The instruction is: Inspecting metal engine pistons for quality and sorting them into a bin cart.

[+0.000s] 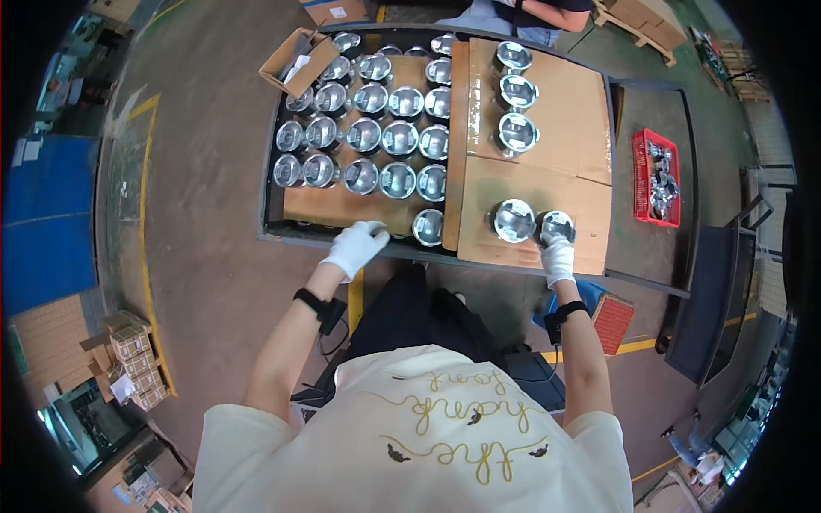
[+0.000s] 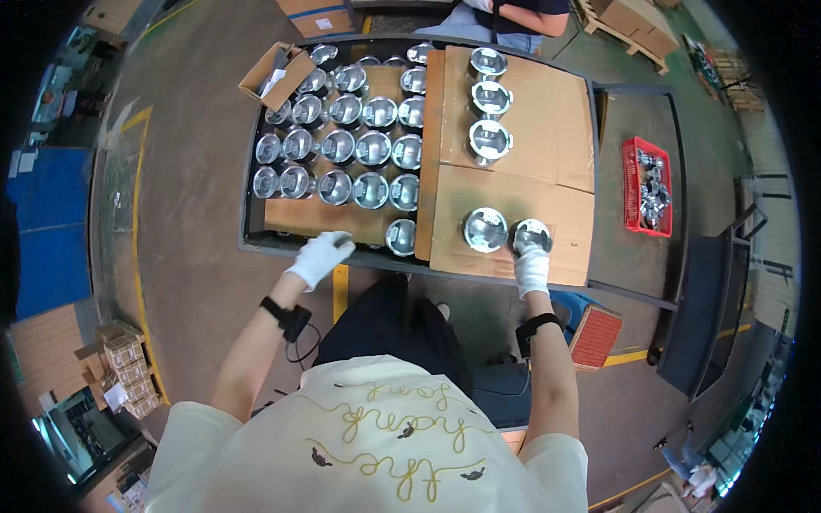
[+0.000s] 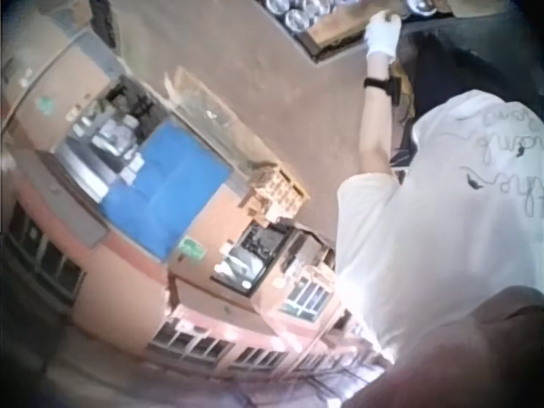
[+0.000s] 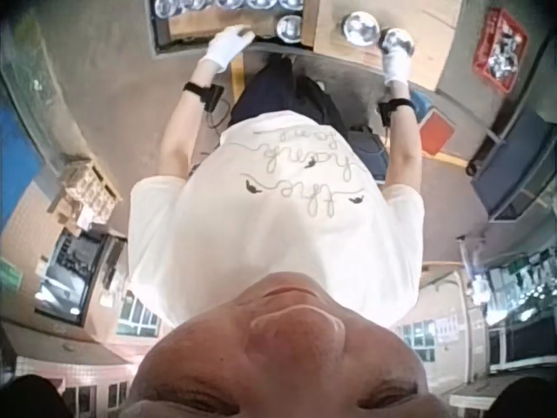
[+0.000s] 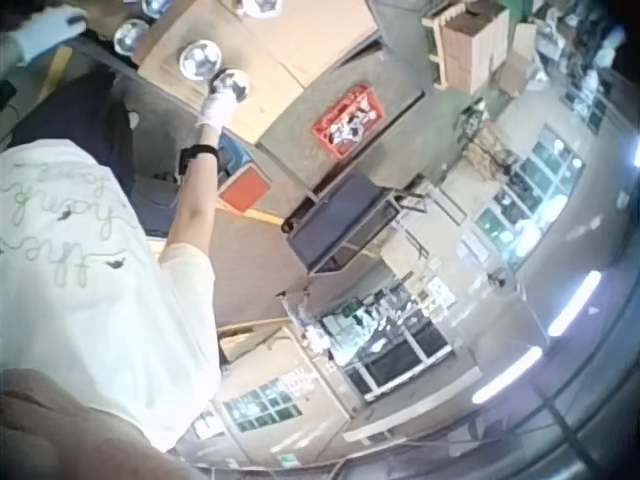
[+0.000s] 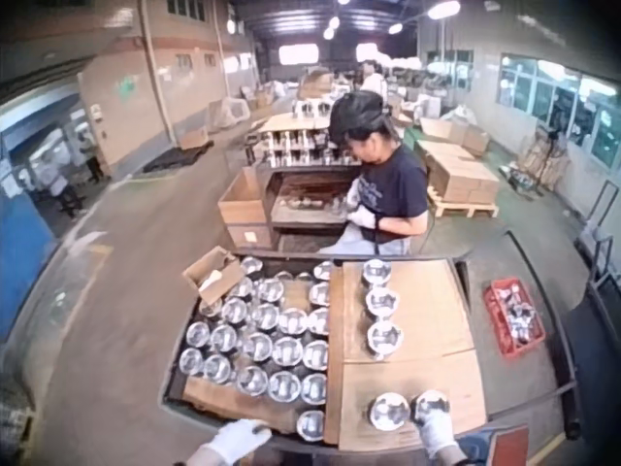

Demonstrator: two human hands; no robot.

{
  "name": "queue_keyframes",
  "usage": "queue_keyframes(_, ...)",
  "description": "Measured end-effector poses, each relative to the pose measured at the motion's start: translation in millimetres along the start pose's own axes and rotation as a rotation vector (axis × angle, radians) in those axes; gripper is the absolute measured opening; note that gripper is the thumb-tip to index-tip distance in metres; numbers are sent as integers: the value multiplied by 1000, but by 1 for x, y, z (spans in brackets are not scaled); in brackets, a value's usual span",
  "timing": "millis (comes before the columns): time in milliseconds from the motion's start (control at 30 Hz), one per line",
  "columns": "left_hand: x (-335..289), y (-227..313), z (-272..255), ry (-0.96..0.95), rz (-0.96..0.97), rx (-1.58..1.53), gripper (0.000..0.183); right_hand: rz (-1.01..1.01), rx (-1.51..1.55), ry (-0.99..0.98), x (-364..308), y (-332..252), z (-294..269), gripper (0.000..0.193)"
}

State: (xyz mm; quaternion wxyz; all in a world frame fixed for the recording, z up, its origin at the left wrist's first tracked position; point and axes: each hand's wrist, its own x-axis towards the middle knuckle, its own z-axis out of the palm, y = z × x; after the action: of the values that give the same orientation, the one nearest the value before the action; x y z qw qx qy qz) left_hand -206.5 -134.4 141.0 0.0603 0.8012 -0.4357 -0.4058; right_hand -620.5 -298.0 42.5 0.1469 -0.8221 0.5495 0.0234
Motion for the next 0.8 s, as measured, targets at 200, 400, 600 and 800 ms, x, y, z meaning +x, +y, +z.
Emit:
queue_keyframes(200,72,-25,80,-121,519,470,35,125,86,83,-29,-63,-35,56)
queue_keyframes(400,123,-2,122,-6,800,833,18,144,61,49,-135,-51,-16,37)
queue_keyframes(600,146,-20,150,33,1132,874,25,315,118,-104,-184,-72,-17,25)
queue_keyframes(800,155,-23,150,-242,1009,888,23,326,187,-104,-181,-81,-9,23)
